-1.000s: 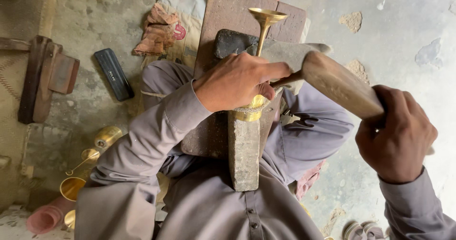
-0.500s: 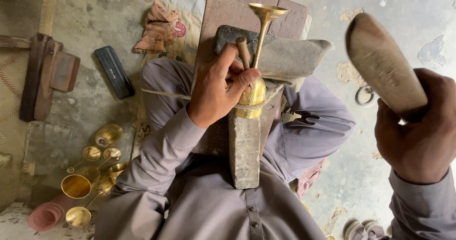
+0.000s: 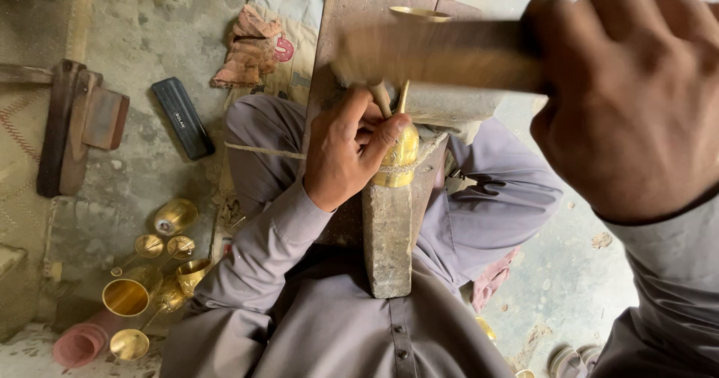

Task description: The person sits cross-legged on the floor and repeatedly hammers a brass candlestick held against a stone anvil. They rotate the candlestick between strikes to shape its stem and bowl.

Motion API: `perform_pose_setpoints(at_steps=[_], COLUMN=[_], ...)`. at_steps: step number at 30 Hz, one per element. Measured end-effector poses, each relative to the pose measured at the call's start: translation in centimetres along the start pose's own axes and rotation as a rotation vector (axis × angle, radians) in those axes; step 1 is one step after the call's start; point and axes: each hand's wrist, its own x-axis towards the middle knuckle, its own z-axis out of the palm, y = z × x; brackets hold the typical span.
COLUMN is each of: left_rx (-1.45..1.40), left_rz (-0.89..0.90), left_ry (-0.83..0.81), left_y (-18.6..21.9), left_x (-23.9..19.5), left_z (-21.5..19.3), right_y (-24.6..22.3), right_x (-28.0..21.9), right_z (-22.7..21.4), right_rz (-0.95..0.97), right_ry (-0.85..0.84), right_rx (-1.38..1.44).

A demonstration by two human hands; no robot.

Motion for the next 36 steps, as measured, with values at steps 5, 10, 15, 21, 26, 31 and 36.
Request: perform_pose_setpoints(at_steps=[5,10,15,21,26,31,36], left_rx=[-0.021,0.008,0.016,0.173,0.225,0.285,0.183], left_rz=[-0.024,0.044,0.056,0.201,0.209,0.278,0.304], left_ry=[-0.013,-0.051,-0.118,-0.337,-0.568,-0.626,-0.438], left_y=[-0.1,-0.1,-0.6,-0.6,0.0,0.2,0.3], left_x=[0.0,0.5,1.1,3.6,5.9,6.3,5.1], left_z=[-0.2,-0.4,-0.6,-0.2,0.9,0.7,0.4], right_y=[-0.4,0.2,0.9,1.0,1.2,-0.2,0.4], right_x=[1.9,0.6,-1.4,-5.1,-9.2,-11.9,-10.3], right_z=[-1.9,-1.2,0.1,2.2,5.3,7.1,6.2], right_rz=[-0.016,0.065,0.028,0.209,0.334,0.353,0.361], right_ry=[-0.032,-0.067,-0.009,0.018,-0.022,0.085,0.099], right_rx=[0.131,0.159,-0.048,0.205,0.240,0.160,0.275])
